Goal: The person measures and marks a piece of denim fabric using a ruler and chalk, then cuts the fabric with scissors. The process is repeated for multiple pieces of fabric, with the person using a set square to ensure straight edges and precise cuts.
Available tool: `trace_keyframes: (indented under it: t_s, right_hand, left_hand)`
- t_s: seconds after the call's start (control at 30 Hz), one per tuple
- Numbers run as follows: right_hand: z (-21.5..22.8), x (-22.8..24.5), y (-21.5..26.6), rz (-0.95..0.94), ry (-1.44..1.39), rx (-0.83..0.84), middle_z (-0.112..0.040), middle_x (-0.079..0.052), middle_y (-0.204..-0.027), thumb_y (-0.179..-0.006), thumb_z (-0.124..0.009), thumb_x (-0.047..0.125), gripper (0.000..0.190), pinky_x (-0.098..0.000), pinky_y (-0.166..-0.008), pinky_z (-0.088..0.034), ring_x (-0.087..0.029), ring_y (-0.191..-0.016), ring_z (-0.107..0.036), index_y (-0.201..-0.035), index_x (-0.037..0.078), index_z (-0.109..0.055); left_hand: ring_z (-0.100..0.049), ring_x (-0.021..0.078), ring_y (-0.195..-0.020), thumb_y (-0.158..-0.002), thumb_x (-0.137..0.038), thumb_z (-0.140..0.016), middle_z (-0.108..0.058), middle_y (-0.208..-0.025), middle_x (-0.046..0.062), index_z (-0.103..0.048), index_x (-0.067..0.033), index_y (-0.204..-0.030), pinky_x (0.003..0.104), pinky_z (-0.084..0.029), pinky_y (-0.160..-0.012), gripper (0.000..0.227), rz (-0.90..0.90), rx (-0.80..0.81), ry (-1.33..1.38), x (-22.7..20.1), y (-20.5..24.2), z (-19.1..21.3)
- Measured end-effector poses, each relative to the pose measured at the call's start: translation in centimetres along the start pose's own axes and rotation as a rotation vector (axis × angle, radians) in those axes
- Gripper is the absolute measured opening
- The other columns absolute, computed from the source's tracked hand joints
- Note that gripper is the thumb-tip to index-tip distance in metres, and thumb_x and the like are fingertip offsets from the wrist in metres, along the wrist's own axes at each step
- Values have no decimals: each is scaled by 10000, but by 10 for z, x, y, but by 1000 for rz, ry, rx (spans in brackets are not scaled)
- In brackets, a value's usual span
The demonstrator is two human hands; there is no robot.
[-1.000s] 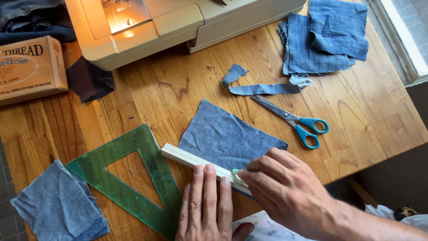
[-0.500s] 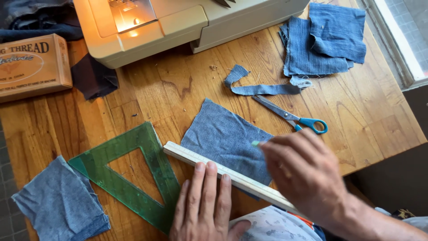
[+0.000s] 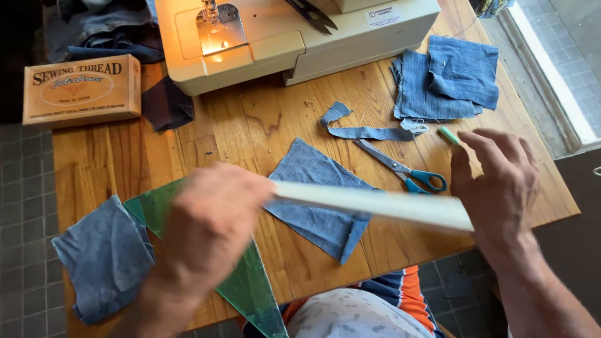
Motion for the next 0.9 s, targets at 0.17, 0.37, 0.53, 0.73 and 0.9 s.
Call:
trace_keyframes:
  t_s: [0.17,0.37,0.53,0.73,0.9]
  right_hand:
    - [37,91,20,185,-361,163,-843,-86,-1315,-1051,-878,190,277,-522,-1094,-639,-363,-1168,-783,-1308,103,-820]
    - [17,151,33,577,-453,435,-687,-46,-1669,-1095,-757,525,511,-646,-1216,-426,-379,-1604,-569,-1492,203,-759]
    - [32,134,6,684,-761,529,-792,-76,-1544,-1100,-770,431,379,-643,-1244,-423,-366,-1567,-638,-1340,146,-840]
    - [51,136,19,706,-693,366,-776,-76,-1540,-1079,-823,409,315,-641,-1263,-439,-368,-1535,-663,-1299,182,-823]
    - [55,194,70,790,-773,328,-757,-183,-1573,-1165,-852,274,343,-607,-1224,-414,-377,-1553,-650,-1459,103,-807]
  left_hand:
    - [-806,235,-927,-1014,-163,-977,-893,-1025,60,-924,-131,-1126,428,-678,-848,128,394,113,-274,79,47,22]
    - [-752,296,-950,-1033,-205,-960,-860,-1044,18,-924,-153,-1109,490,-606,-772,98,610,155,-355,99,89,39]
    - [-740,296,-917,-1087,-268,-914,-824,-1012,14,-901,-178,-1112,513,-605,-730,93,747,218,-384,110,113,36]
    - [-747,300,-891,-1093,-260,-901,-826,-1021,38,-897,-168,-1147,516,-596,-696,107,812,239,-392,124,120,15]
    - [-740,299,-911,-1112,-241,-883,-819,-1017,40,-896,-164,-1151,512,-598,-719,88,828,232,-377,125,115,15]
Point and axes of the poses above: each hand's wrist, its own y-axis away from the middle knuckle, its own z-axis out of the back of the hand, x = y × z, the point moved 6 cm from there along -y, towards the middle knuckle
